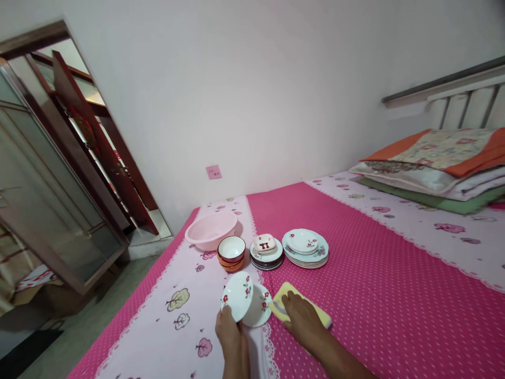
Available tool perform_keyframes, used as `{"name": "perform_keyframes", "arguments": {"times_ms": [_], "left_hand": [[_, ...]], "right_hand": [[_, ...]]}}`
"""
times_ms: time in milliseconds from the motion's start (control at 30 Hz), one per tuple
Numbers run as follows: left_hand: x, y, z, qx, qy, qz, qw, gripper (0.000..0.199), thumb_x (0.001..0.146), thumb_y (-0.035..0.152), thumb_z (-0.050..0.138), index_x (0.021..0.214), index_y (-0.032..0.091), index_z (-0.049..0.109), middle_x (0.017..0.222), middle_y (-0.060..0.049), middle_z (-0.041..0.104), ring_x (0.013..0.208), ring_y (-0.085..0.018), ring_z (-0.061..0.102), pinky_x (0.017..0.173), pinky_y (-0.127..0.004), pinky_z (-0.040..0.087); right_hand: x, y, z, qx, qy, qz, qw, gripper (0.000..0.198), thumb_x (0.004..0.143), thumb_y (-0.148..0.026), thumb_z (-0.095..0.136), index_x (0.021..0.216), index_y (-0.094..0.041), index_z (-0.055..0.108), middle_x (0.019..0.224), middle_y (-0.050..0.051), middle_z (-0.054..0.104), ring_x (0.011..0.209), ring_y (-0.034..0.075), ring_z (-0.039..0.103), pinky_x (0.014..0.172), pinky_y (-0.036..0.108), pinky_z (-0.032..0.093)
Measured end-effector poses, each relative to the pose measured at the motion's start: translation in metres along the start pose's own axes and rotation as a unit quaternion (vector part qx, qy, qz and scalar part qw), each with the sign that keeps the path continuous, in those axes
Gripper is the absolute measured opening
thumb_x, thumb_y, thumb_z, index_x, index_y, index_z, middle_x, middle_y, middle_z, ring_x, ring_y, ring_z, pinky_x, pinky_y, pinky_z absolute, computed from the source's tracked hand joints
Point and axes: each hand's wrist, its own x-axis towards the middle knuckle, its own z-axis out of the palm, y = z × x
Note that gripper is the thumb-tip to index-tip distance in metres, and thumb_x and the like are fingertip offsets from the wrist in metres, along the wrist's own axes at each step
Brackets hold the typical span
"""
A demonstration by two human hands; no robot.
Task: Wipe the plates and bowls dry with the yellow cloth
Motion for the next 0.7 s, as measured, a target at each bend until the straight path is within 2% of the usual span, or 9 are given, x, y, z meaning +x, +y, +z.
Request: {"name": "perform_keyframes", "arguments": {"times_ms": [67,200,267,333,400,467,600,633,700], "left_hand": [[0.004,0.01,0.012,-0.083,-0.029,-0.053,0.995,0.021,0.08,0.032,0.064,0.098,0.022,0.061,0.09,-0.006,0.074,0.078,-0.023,0.071,0.063,-0.032,0.055],[0.009,0.032,0.039,-0.206,-0.101,-0.15,0.962,0.022,0.079,0.017,0.07,0.1,0.022,0.065,0.085,-0.003,0.077,0.07,-0.017,0.071,0.056,-0.024,0.052],[0.007,0.039,0.048,-0.242,-0.145,-0.19,0.94,0.026,0.083,0.013,0.068,0.107,0.022,0.068,0.087,-0.004,0.079,0.075,-0.019,0.074,0.065,-0.028,0.058],[0.002,0.042,0.053,-0.268,-0.193,-0.216,0.919,0.036,0.088,0.013,0.064,0.123,0.02,0.067,0.098,-0.009,0.082,0.092,-0.024,0.077,0.083,-0.038,0.062],[-0.002,0.04,0.054,-0.289,-0.232,-0.227,0.901,0.047,0.093,0.014,0.057,0.14,0.017,0.061,0.113,-0.015,0.08,0.111,-0.029,0.074,0.103,-0.047,0.056],[-0.004,0.034,0.051,-0.315,-0.273,-0.23,0.879,0.053,0.098,0.017,0.049,0.15,0.013,0.052,0.123,-0.019,0.076,0.123,-0.031,0.068,0.115,-0.052,0.046],[0.003,0.021,0.04,-0.372,-0.395,-0.23,0.808,0.054,0.105,0.027,0.039,0.157,0.013,0.04,0.132,-0.019,0.069,0.13,-0.029,0.062,0.123,-0.053,0.031],[0.005,0.019,0.037,-0.378,-0.406,-0.229,0.8,0.054,0.105,0.028,0.039,0.157,0.015,0.04,0.133,-0.017,0.068,0.13,-0.028,0.061,0.124,-0.052,0.03],[0.011,0.019,0.033,-0.381,-0.385,-0.224,0.81,0.052,0.105,0.03,0.04,0.156,0.021,0.042,0.135,-0.013,0.067,0.131,-0.028,0.06,0.123,-0.054,0.03]], "right_hand": [[0.0,0.0,0.002,-0.002,0.0,0.001,1.0,0.06,0.078,-0.011,0.068,0.138,-0.016,0.061,0.145,0.019,0.061,0.132,0.034,0.058,0.109,0.042,0.044],[0.001,0.004,0.011,-0.005,0.006,0.006,1.0,0.066,0.078,-0.01,0.07,0.143,-0.016,0.058,0.15,0.02,0.057,0.138,0.036,0.054,0.112,0.046,0.043],[0.001,0.007,0.016,-0.005,0.011,0.007,1.0,0.067,0.078,-0.01,0.07,0.143,-0.018,0.058,0.151,0.018,0.057,0.138,0.036,0.054,0.112,0.046,0.043],[0.0,0.009,0.021,-0.005,0.014,0.006,1.0,0.069,0.078,-0.009,0.071,0.145,-0.018,0.057,0.153,0.018,0.054,0.14,0.035,0.052,0.115,0.045,0.041],[0.0,0.012,0.023,-0.003,0.014,0.007,1.0,0.071,0.079,-0.009,0.07,0.147,-0.017,0.055,0.155,0.018,0.053,0.142,0.034,0.05,0.117,0.045,0.038],[-0.001,0.013,0.024,0.0,0.009,0.008,1.0,0.07,0.079,-0.009,0.07,0.147,-0.018,0.055,0.156,0.017,0.052,0.142,0.034,0.05,0.117,0.045,0.038],[-0.004,0.01,0.018,0.017,0.003,0.014,1.0,0.068,0.075,-0.009,0.072,0.141,-0.019,0.06,0.152,0.017,0.056,0.136,0.036,0.054,0.113,0.046,0.041],[-0.005,0.008,0.015,0.024,0.003,0.016,1.0,0.065,0.074,-0.009,0.073,0.137,-0.019,0.063,0.149,0.017,0.058,0.134,0.036,0.055,0.112,0.046,0.041],[-0.005,0.005,0.007,0.04,0.008,0.02,0.999,0.054,0.072,-0.012,0.075,0.124,-0.019,0.069,0.138,0.016,0.066,0.127,0.037,0.059,0.108,0.046,0.043]]}}
